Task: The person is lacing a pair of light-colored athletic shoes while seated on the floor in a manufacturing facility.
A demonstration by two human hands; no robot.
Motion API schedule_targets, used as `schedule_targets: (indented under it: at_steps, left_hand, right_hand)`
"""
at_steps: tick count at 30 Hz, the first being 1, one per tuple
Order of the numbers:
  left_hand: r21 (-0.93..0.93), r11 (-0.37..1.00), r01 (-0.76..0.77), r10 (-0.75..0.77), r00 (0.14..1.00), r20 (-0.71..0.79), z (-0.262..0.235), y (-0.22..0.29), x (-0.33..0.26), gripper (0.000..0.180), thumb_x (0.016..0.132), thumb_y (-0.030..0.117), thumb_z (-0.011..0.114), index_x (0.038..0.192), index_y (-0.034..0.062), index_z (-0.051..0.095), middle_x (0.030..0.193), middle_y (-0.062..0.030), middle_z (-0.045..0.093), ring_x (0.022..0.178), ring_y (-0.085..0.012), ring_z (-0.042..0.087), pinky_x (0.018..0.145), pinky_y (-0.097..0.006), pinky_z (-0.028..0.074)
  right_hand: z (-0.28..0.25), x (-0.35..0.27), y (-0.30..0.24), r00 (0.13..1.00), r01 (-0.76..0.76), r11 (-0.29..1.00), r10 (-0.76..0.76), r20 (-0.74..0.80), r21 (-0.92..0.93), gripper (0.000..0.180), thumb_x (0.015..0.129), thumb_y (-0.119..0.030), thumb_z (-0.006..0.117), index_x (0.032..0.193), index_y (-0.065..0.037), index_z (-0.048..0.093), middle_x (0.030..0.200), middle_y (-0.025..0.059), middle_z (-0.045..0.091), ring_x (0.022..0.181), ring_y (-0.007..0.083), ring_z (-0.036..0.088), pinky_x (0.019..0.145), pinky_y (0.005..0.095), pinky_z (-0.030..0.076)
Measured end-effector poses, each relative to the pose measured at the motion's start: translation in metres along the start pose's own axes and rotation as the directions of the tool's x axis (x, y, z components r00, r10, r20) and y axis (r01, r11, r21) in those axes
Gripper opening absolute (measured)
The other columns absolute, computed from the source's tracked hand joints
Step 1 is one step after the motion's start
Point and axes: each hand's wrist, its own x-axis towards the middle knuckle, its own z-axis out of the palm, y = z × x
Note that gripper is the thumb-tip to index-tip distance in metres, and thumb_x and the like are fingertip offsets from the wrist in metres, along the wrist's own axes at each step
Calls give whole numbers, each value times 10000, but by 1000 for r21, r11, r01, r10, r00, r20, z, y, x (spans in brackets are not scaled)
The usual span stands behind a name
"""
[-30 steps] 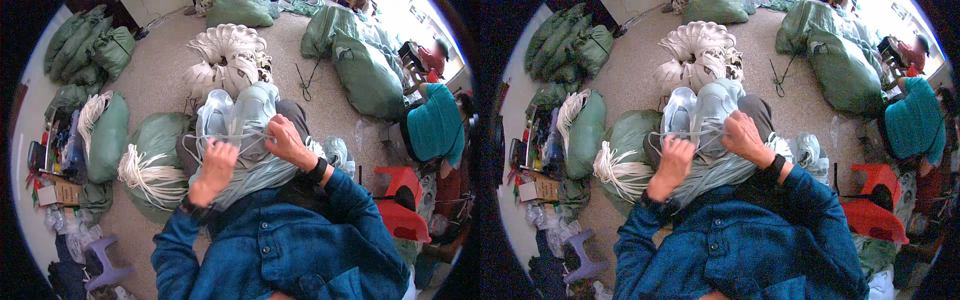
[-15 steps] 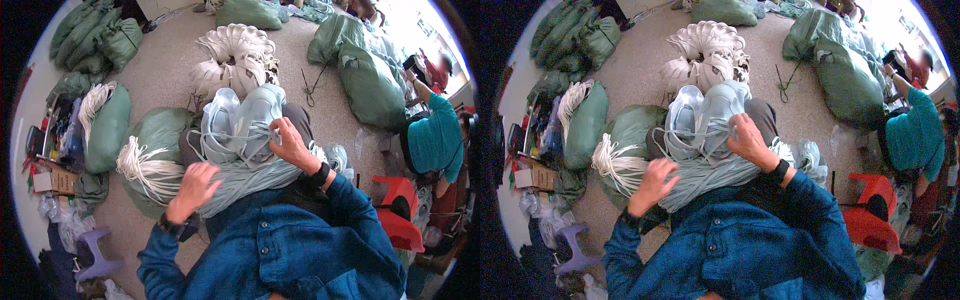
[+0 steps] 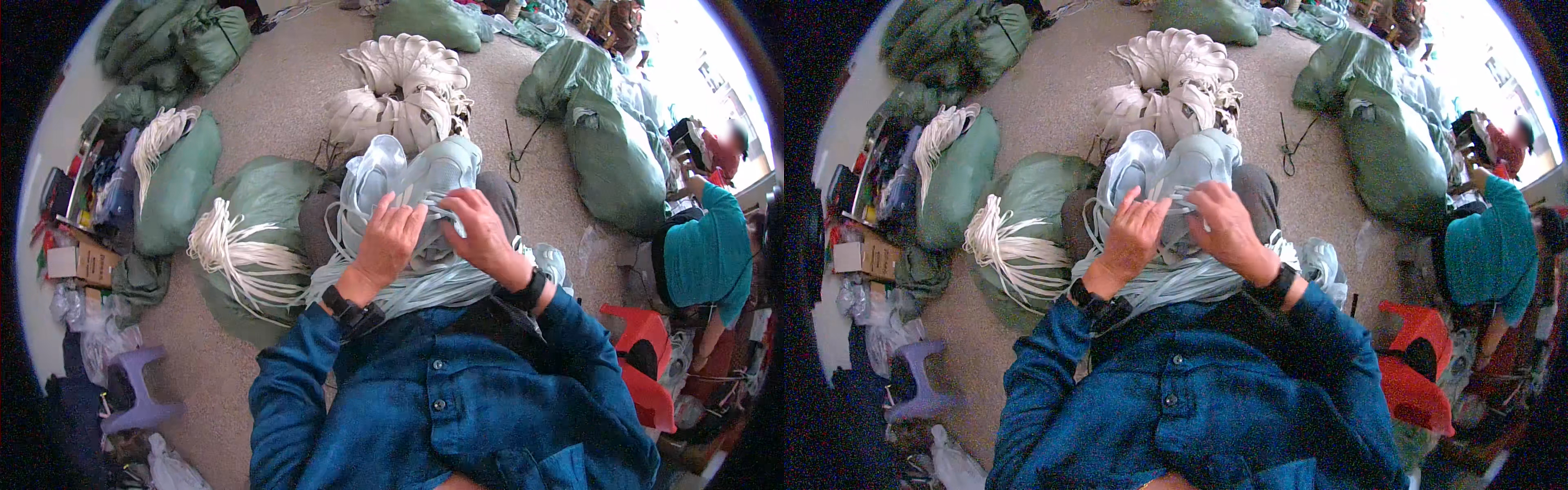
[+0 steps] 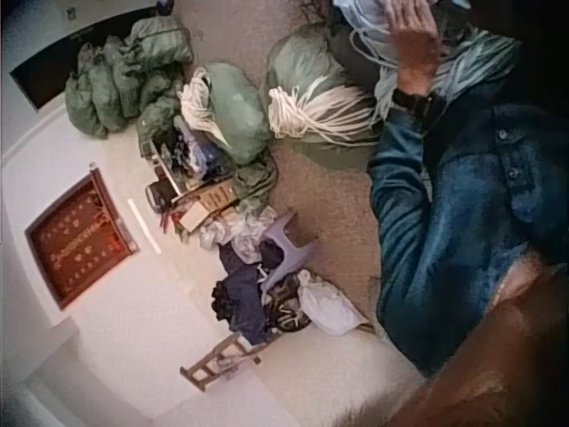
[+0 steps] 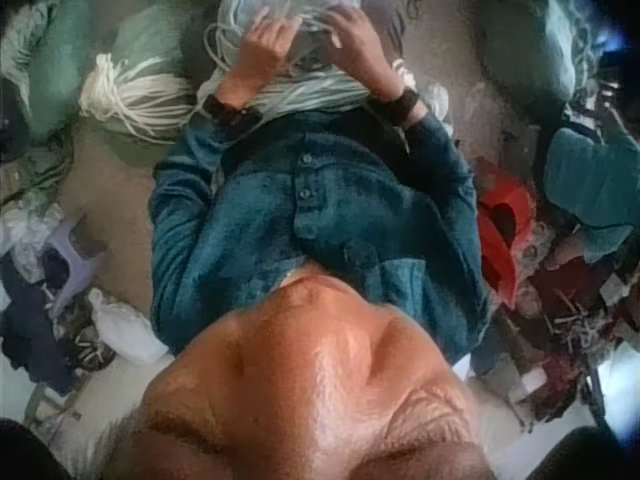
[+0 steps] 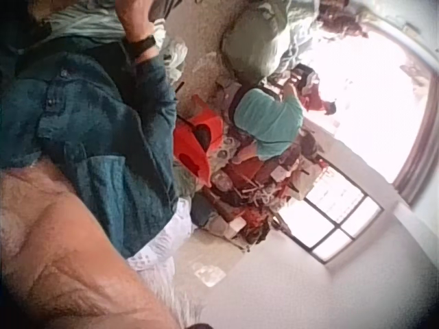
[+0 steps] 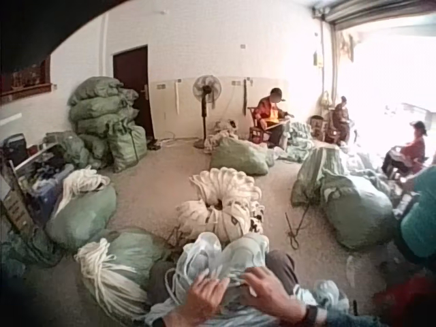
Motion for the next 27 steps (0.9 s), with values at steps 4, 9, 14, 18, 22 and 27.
schedule_targets:
  at_steps: [4,9,14,18,22,27]
  left_hand:
    - [-28,998,-53,53,998,-21,-17,0,1,376,828,43,593,1199,-21,600,964,-129,622,894,-288,631,933,-430,497]
    - [-81,994,76,-72,996,49,-34,1,-5,379,825,75,590,1197,1,593,931,-108,604,804,-255,653,692,-368,532]
    - [-233,935,268,-259,963,70,-25,5,-13,234,892,61,579,1120,35,626,925,-124,607,765,-320,641,628,-420,520]
    - [-380,822,423,-390,906,166,-14,-3,-13,161,921,59,581,1069,26,635,918,-153,609,805,-369,623,652,-450,500]
    - [-462,785,412,-409,905,112,3,-14,-18,143,922,56,581,1045,31,650,912,-156,612,821,-377,621,679,-451,495]
    - [-267,915,301,-336,937,-93,5,-20,-5,78,888,66,647,939,14,675,852,-112,606,730,-300,620,629,-379,487]
  right_hand:
    - [25,20,2,992,117,986,-110,57,-120,323,700,-23,645,1018,-43,593,972,139,569,911,362,551,787,465,458]
    - [25,14,13,945,-143,970,193,-265,198,193,773,22,601,956,-39,601,881,143,597,812,297,588,753,371,482]
    - [-21,-1,51,579,-373,451,796,-176,811,200,1022,-187,460,945,-76,608,872,69,678,728,123,598,668,289,491]
    - [-55,-39,79,498,-287,323,855,-147,902,189,1010,-205,498,953,-66,612,877,80,681,722,142,617,645,298,501]
    - [-66,-70,94,467,-304,163,884,-2,939,209,999,-229,521,956,-46,613,853,87,671,684,163,616,603,305,501]
    - [-73,-83,106,514,-358,26,840,174,933,217,996,-240,534,1038,-40,607,898,76,660,738,160,619,636,306,509]
